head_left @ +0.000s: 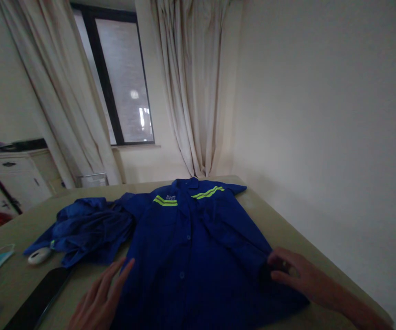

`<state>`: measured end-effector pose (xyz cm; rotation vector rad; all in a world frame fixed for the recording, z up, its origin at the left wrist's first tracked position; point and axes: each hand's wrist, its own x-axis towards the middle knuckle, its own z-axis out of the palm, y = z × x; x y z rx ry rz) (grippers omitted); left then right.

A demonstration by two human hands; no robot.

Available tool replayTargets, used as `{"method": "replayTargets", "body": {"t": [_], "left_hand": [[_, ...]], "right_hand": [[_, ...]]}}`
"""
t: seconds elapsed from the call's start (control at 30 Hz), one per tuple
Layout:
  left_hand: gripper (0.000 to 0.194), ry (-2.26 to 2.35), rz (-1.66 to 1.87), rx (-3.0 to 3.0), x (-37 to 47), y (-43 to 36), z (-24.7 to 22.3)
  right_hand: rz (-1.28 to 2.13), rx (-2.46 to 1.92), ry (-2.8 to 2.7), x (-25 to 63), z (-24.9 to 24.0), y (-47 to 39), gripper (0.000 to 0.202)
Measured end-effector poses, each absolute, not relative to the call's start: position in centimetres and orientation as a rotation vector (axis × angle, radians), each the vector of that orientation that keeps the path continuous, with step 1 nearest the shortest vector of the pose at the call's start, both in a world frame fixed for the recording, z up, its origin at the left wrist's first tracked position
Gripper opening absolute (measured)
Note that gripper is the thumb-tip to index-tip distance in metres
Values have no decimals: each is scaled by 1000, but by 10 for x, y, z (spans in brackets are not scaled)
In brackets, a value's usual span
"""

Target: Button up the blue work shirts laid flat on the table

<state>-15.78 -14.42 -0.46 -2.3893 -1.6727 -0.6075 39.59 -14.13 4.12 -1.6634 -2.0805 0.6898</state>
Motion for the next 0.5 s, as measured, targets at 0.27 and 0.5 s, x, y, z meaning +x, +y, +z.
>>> {"method": "replayTargets", "body": {"t": [0.27,0.5], "left_hand": [[101,-1670,90,-2808,-50,-131,-23],[96,-1855,-77,-2790,-12,-59,-18]], "right_hand": [[565,-1705,-2294,300,-13,-123,90],[288,-1617,-2212,255,-33,-45,70]]}}
